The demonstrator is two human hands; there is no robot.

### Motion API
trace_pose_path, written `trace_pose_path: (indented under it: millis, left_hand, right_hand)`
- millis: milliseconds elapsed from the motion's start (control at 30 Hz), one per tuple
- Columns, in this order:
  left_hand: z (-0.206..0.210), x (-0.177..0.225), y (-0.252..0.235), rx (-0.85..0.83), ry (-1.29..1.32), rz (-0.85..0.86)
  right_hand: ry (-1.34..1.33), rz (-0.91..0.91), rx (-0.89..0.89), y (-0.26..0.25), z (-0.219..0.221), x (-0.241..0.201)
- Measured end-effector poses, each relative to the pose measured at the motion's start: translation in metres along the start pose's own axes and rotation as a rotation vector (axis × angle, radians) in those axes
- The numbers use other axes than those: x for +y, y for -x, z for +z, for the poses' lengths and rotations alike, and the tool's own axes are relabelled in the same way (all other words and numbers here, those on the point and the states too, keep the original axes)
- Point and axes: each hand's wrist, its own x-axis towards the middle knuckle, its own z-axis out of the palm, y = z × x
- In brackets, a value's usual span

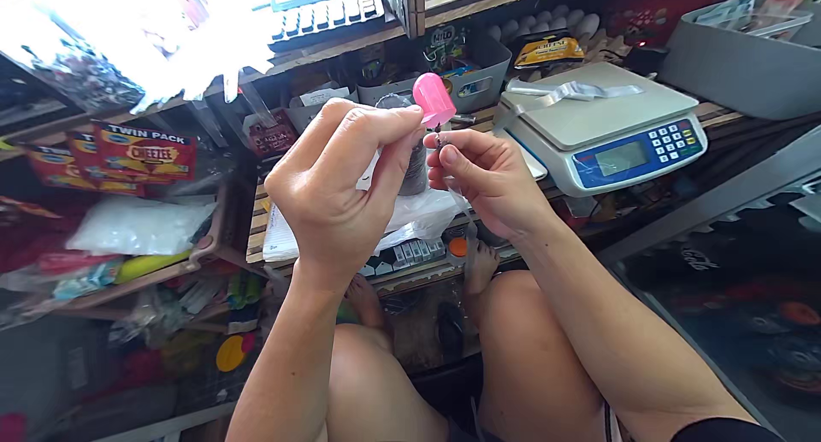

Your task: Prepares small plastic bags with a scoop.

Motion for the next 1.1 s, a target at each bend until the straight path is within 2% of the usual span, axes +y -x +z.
trace_pose_path:
  millis: [567,767,867,967,1100]
  left_hand:
    - [0.002,-0.001,0.002,0.000,0.005,-0.012]
    - [-0.004,-0.003,0.001,0.116,0.017,-0.074]
    - [-0.013,-0.007,-0.008,0.167,0.044,-0.121]
    - [-0.020,-0.003,-0.011,0.006,0.072,-0.211]
    - [-0.006,0.000,-0.003,-0.297,-0.025,-0.166]
  right_hand:
    - [-0.030,0.045,-0.022,0.000,0.002,0.001]
    - [-0.068,0.069,-0.011,0.000,0.001,0.000]
    - [0.003,0.003,-0.008,-0.001,-0.002,-0.001]
    - [0.029,-0.040,-0.014,-0.001,-0.003,0.001]
    - [0.055,-0.075,-0.012,0.000,0.001,0.003]
